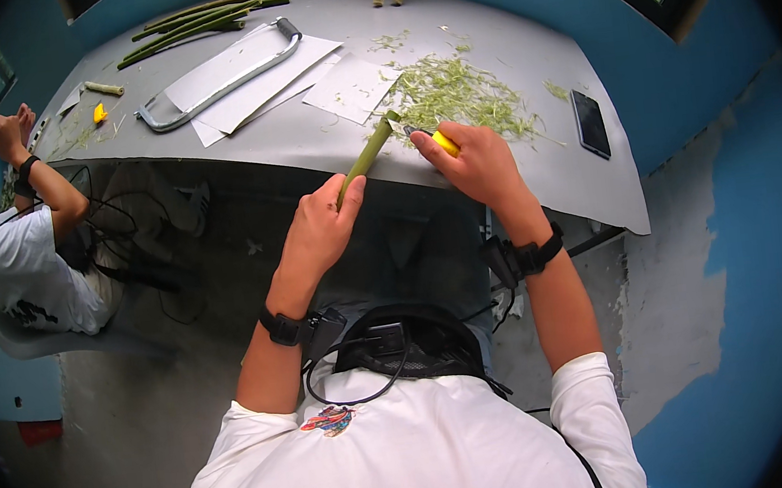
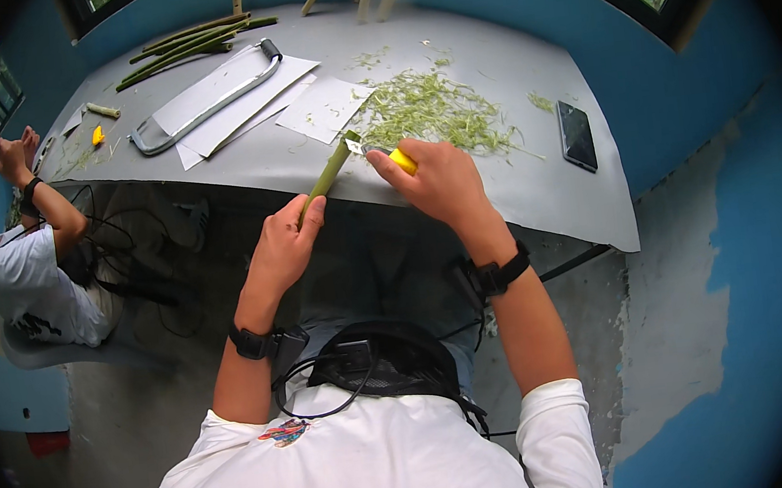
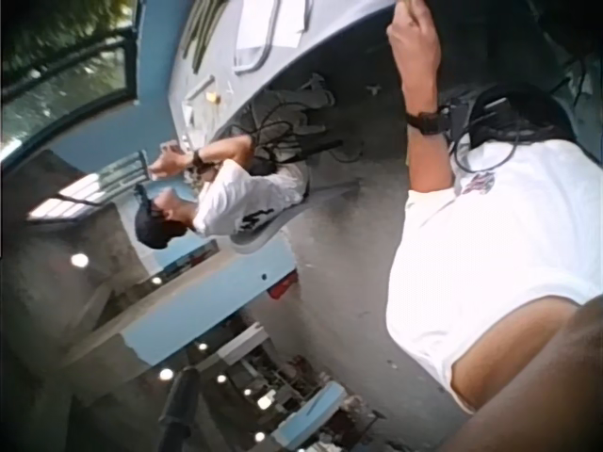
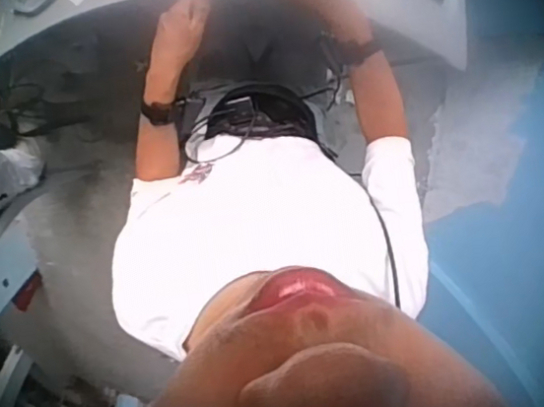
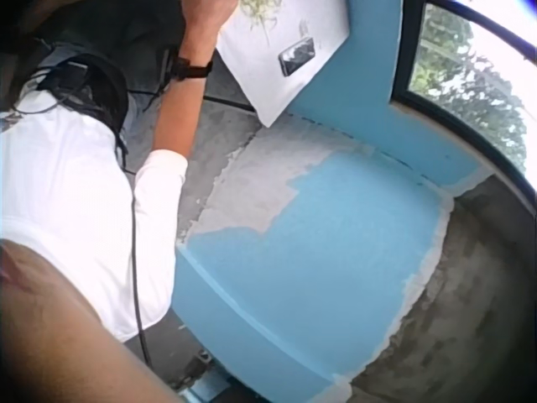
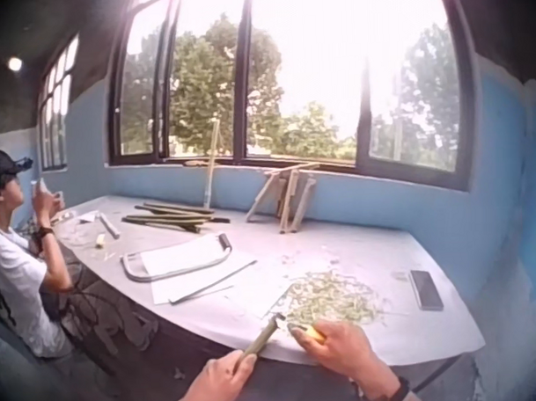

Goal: Scraping the outer layer of a bamboo pole with a yellow scraping tool.

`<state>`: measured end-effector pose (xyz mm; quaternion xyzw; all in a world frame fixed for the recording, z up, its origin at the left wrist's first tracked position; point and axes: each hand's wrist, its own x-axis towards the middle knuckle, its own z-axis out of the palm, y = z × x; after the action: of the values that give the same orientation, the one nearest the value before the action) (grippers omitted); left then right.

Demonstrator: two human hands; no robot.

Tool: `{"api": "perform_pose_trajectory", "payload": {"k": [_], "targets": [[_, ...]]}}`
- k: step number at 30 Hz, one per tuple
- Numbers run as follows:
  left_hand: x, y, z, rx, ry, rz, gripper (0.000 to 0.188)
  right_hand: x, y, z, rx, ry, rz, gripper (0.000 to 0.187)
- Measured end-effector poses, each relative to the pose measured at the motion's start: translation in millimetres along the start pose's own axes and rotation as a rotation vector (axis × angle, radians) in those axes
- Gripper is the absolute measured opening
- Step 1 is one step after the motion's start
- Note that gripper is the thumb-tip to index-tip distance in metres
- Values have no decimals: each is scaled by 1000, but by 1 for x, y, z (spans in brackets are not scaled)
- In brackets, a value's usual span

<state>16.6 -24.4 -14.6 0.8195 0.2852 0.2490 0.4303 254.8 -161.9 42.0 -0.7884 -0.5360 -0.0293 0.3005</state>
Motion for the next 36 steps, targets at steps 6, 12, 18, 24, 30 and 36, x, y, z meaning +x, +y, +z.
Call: {"api": "perform_pose_trajectory", "payload": {"k": [6, 12, 18, 24, 30, 36], "targets": [[0, -1, 0, -26, 14, 20, 56, 1, 0, 1, -49, 15, 3, 70], [2, -2, -3, 16, 15, 48, 58, -2, 0, 16, -168, 200, -34, 68], [-5, -11, -4, -89, -62, -46, 62, 1, 6, 17, -240, 254, 31, 68], [-4, -13, -5, -153, -92, -84, 64, -3, 0, 8, -72, 138, -73, 67], [-3, -4, -3, -102, -83, -89, 63, -3, 0, 8, -89, 114, -100, 69], [-4, -4, -1, -51, -44, -57, 62, 0, -2, 8, -140, 95, -71, 67]]}}
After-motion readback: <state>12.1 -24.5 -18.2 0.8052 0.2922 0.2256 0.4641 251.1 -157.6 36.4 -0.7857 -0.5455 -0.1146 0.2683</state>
